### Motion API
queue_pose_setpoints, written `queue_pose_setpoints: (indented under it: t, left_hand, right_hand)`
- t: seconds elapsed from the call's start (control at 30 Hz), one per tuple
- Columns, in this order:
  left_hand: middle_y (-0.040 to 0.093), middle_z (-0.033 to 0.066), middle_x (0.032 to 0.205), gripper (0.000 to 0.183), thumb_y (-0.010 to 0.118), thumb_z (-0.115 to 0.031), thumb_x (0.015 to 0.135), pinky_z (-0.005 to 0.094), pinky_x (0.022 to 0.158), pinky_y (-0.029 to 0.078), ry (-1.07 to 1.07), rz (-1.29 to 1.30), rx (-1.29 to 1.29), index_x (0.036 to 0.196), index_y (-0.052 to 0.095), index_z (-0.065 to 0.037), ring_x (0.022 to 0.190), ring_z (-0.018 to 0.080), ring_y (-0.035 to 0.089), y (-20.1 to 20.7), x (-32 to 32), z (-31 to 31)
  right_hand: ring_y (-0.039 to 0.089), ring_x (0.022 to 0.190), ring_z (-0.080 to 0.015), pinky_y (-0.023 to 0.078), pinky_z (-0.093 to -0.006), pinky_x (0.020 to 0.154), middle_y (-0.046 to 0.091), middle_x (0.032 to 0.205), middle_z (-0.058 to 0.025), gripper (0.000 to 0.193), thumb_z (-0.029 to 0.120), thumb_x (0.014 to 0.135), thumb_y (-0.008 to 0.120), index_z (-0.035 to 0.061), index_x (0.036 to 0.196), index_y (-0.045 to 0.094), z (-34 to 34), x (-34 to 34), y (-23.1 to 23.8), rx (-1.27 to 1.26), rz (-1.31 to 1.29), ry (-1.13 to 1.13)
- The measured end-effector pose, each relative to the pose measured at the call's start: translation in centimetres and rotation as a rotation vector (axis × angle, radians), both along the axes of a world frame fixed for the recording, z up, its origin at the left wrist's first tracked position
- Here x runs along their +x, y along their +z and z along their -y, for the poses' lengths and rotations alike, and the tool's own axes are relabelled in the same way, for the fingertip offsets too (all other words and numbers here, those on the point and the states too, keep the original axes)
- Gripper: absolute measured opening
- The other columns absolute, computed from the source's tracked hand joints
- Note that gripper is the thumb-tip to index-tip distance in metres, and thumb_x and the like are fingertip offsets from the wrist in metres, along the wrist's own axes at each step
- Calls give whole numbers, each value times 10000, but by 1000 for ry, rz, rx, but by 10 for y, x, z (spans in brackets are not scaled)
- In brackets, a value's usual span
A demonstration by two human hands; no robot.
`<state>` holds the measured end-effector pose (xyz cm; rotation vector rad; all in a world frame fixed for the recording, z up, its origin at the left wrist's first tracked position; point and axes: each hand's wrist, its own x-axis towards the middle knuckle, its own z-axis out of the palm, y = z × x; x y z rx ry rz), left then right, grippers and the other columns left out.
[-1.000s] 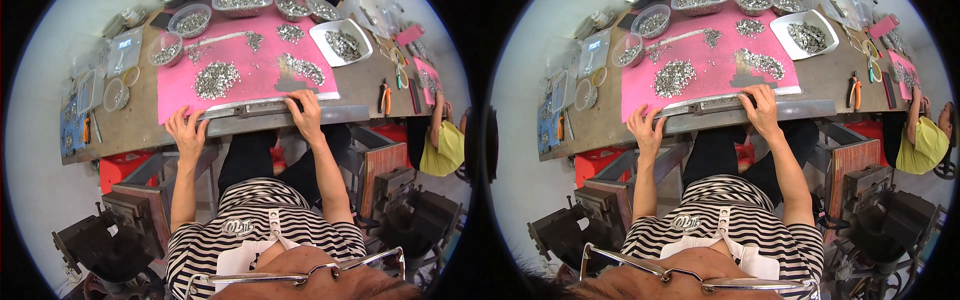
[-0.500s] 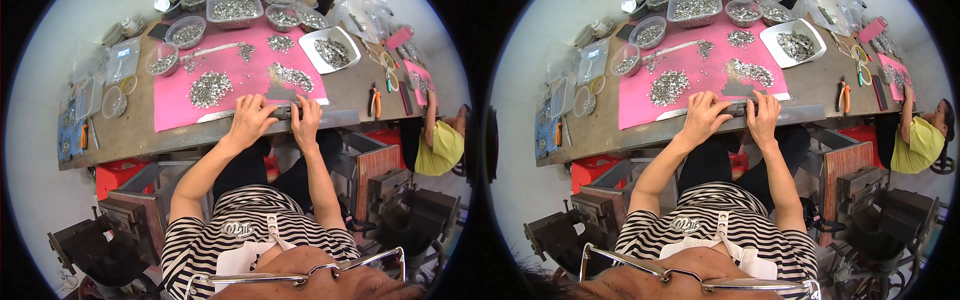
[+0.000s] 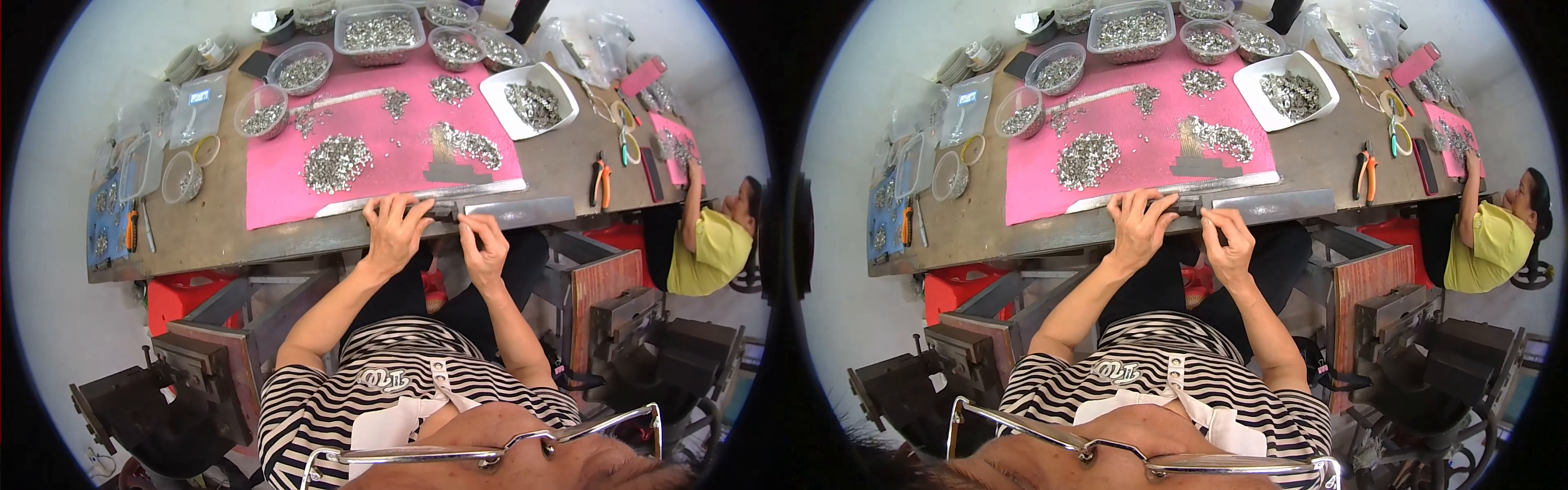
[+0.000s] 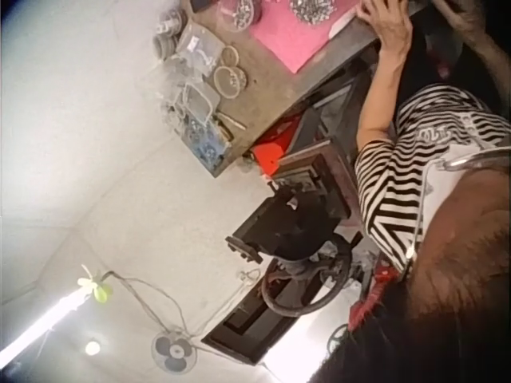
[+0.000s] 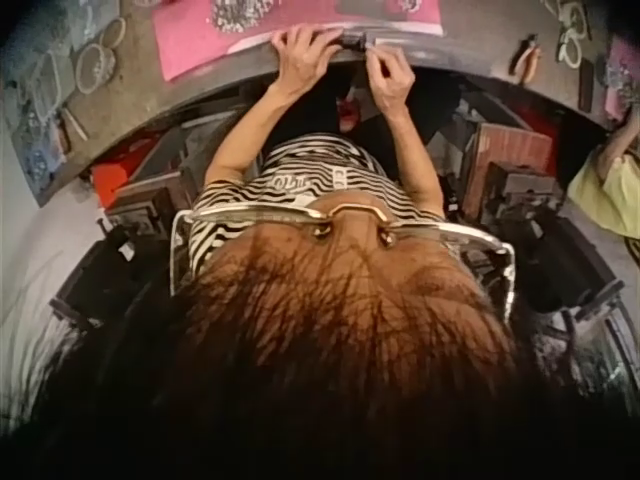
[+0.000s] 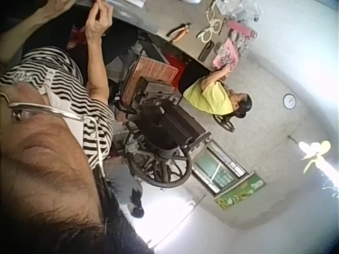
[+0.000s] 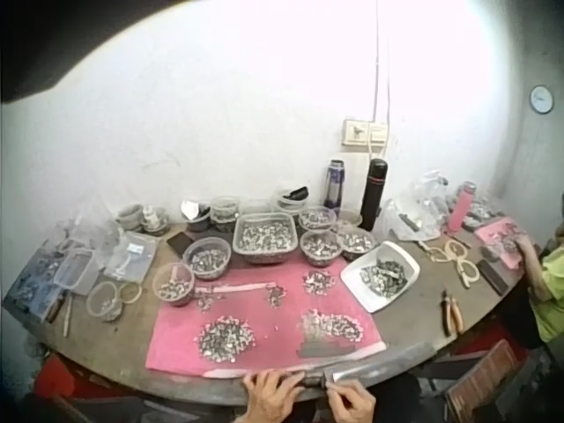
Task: The person assembles small metal rings and metal plates into plastic trays and plastic containers by hand, organizing them into the containers.
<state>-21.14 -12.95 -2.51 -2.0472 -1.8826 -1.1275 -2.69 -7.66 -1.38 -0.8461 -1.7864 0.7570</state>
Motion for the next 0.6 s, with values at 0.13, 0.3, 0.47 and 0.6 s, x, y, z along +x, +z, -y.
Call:
queue_pose_setpoints:
  t: [0.13, 0.3, 0.47, 0.6]
  left_hand:
    - [587, 33, 1110, 478, 793, -166, 797, 471, 986, 292, 99, 55, 10, 1256, 660, -163, 1100, 229, 535, 0, 7, 0]
    - [576, 27, 1115, 518, 799, -147, 783, 448, 983, 295, 125, 51, 28, 1277, 648, -170, 1096, 225, 532, -1, 10, -3]
    - [577, 20, 1124, 505, 805, -146, 774, 434, 980, 303, 138, 29, 43, 1257, 661, -175, 1102, 220, 532, -6, 10, 0]
    - [590, 22, 1110, 453, 812, -191, 776, 420, 974, 304, 143, 11, 48, 1211, 687, -172, 1082, 230, 543, -6, 11, 1]
  right_hand:
    - [666, 790, -268, 501, -360, 751, 710, 952, -129, 115, -22, 870, 701, 7, 978, 725, -30, 0, 4, 177, 213, 87]
    - [658, 790, -325, 514, -402, 713, 664, 886, -157, 96, 9, 903, 647, 1, 985, 696, -138, -34, 21, 211, 210, -3]
    - [675, 808, -315, 529, -403, 739, 672, 896, -162, 141, 125, 891, 709, 6, 967, 719, -219, -74, 8, 159, 378, -98]
    - [671, 874, -390, 532, -492, 800, 676, 931, -197, 146, 145, 853, 721, 9, 905, 711, -232, -81, 1, 111, 520, -126]
